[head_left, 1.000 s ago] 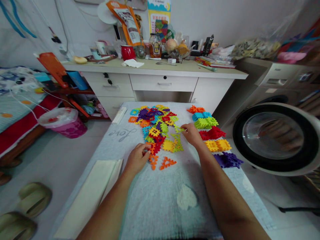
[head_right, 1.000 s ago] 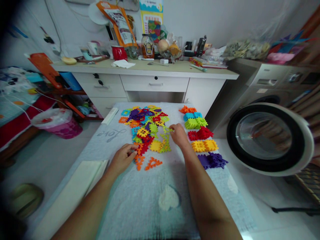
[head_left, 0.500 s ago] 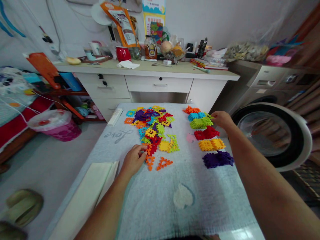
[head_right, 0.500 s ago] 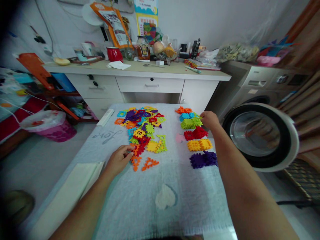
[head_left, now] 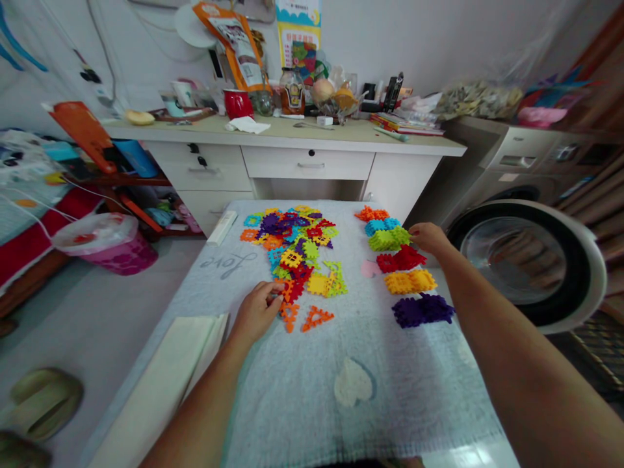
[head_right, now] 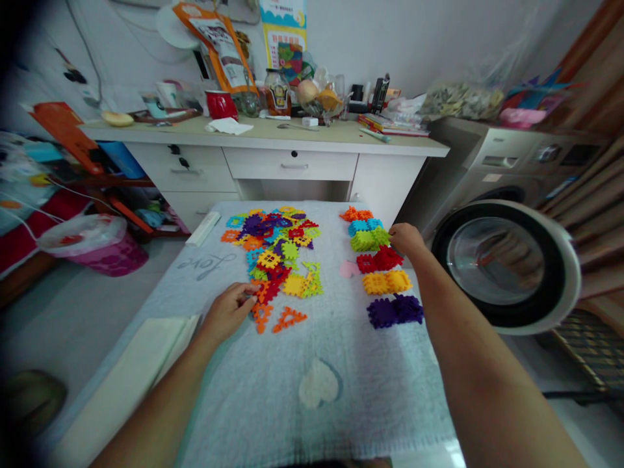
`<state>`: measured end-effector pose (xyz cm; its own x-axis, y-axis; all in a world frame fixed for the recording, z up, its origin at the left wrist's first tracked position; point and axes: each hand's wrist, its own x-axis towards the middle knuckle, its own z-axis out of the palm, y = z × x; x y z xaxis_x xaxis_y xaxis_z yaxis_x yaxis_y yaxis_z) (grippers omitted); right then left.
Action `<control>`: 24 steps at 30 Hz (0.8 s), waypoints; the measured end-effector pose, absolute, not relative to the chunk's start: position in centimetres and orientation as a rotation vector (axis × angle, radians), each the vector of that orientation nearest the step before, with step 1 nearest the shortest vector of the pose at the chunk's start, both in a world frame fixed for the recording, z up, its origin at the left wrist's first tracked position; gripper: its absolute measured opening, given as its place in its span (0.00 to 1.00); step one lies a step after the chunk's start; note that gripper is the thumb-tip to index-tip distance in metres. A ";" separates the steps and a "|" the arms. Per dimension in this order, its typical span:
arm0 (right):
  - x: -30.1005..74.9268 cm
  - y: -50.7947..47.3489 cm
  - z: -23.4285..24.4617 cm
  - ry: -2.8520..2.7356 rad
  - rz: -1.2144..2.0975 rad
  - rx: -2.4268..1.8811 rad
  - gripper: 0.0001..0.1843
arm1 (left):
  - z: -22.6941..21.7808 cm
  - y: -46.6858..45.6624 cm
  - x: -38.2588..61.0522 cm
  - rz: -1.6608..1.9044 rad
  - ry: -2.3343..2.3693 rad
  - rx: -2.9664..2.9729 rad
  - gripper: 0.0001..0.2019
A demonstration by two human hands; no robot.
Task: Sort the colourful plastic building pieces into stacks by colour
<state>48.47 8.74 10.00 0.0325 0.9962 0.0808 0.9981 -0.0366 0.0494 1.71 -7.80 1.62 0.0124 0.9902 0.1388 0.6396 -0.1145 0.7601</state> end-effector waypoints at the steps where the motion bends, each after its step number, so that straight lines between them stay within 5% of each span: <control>1: 48.4 8.7 10.0 -2.169 -0.142 -2.252 0.16 | 1.7 -7.8 1.7 0.929 1.664 1.801 0.11; 9: 45.1 6.6 12.1 -1.983 -0.204 -2.096 0.18 | 1.9 -7.8 1.8 0.937 1.645 1.788 0.10; 16: 34.0 1.6 10.4 -2.198 0.313 -1.722 0.15 | 1.9 -7.8 1.7 0.925 1.608 1.772 0.11; 24: 28.5 -1.1 5.4 -2.340 0.364 -1.705 0.19 | 2.8 -8.9 2.2 0.832 1.569 1.860 0.32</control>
<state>28.50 -1.07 5.37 -0.3004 0.9532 0.0340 0.8979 0.2946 -0.3270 2.18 -8.90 2.82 0.1216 0.9874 0.1018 0.6385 -0.1563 0.7536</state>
